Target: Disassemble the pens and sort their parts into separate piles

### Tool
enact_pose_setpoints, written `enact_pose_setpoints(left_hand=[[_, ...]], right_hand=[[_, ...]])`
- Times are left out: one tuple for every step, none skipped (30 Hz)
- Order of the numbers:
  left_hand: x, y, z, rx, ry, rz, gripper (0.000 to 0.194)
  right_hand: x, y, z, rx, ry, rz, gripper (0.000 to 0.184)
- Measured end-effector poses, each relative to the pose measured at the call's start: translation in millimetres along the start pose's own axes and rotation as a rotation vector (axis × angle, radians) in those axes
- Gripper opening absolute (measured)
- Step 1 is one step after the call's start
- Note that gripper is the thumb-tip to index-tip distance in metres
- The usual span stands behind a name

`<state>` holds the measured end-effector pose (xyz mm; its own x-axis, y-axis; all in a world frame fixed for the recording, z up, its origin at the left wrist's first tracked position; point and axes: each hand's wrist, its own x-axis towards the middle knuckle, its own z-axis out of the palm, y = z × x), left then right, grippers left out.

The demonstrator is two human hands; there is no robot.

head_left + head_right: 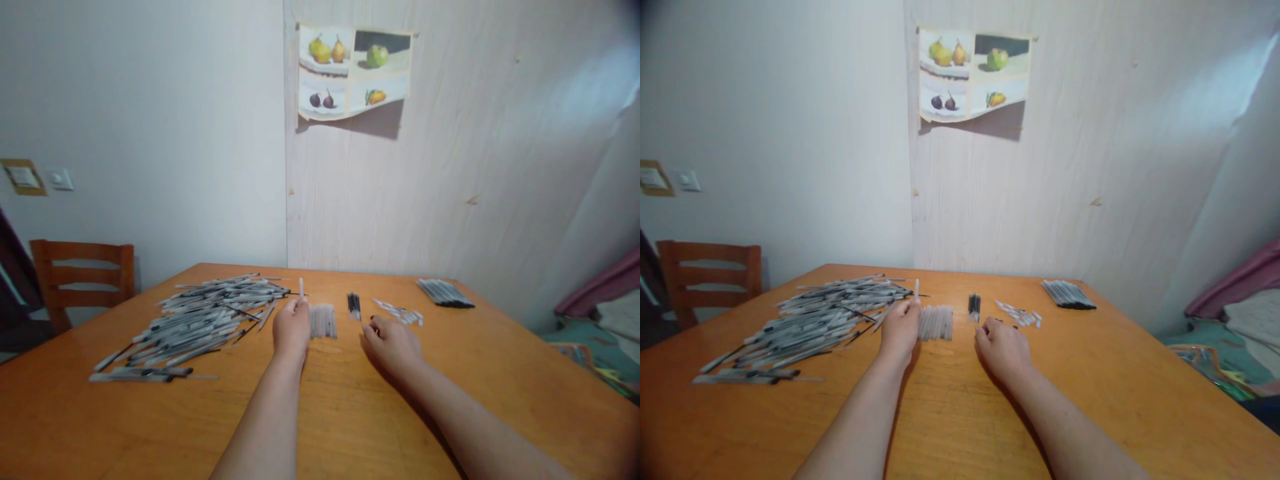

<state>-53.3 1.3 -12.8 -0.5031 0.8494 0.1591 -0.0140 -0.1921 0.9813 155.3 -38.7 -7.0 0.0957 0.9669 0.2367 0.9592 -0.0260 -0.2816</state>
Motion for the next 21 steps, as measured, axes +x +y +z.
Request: enact_pose_setpoints(left_hand=[[0,0,-1.8,0.058,-0.006,0.038,0.015],[0,0,-3.6,0.137,-0.017,0.086,0.014],[-1,0,-5.4,0.228,-0.031,0.135,0.015],[-2,1,-6.9,0.314,-0.038,0.168,0.015],[-4,1,-8.1,0.396,-0.040,0.193,0.017],[-5,2,-9.0,0.475,-0.037,0.215,0.018],[-7,2,-9.5,0.549,-0.032,0.238,0.019],[-8,2,-9.8,0.621,-0.028,0.263,0.021],[-10,1,-9.9,0.691,-0.026,0.289,0.023],[-11,1,-9.9,0.763,-0.027,0.314,0.025],[-12,0,-9.9,0.835,-0.032,0.336,0.028],[-13,0,-9.8,0.906,-0.037,0.351,0.030],[-13,-1,-9.8,0.973,-0.042,0.360,0.032],[-14,-1,-9.7,1.031,-0.044,0.361,0.032],[-15,-1,-9.7,1.081,-0.044,0.359,0.033],[-15,-1,-9.5,1.123,-0.041,0.356,0.033],[-16,-2,-9.3,1.158,-0.036,0.352,0.033],[-16,-2,-8.9,1.186,-0.030,0.349,0.034],[-16,-3,-8.4,1.209,-0.023,0.348,0.034],[-16,-4,-7.9,1.228,-0.018,0.349,0.034],[-16,-5,-7.3,1.242,-0.016,0.349,0.034]], right_hand=[[0,3,1,0.008,0.002,0.006,0.034],[0,5,1,0.015,0.006,0.013,0.034],[0,7,1,0.023,0.015,0.017,0.034],[1,9,1,0.033,0.021,0.018,0.035],[2,10,0,0.044,0.024,0.016,0.035],[2,10,0,0.055,0.024,0.008,0.035],[3,11,-1,0.065,0.023,0.001,0.035],[3,11,-1,0.075,0.022,-0.004,0.035],[3,11,-2,0.083,0.021,-0.008,0.035],[3,11,-2,0.091,0.022,-0.012,0.035],[3,11,-2,0.099,0.027,-0.017,0.035],[3,11,-3,0.107,0.031,-0.025,0.035],[4,11,-3,0.116,0.037,-0.034,0.035],[4,12,-4,0.125,0.044,-0.043,0.035],[5,13,-4,0.134,0.048,-0.050,0.035],[6,14,-4,0.143,0.050,-0.053,0.035],[7,15,-4,0.152,0.049,-0.052,0.034],[7,16,-3,0.160,0.051,-0.048,0.034],[8,17,-3,0.168,0.054,-0.042,0.034],[9,19,-2,0.174,0.057,-0.037,0.034],[9,20,-1,0.178,0.062,-0.033,0.034]])
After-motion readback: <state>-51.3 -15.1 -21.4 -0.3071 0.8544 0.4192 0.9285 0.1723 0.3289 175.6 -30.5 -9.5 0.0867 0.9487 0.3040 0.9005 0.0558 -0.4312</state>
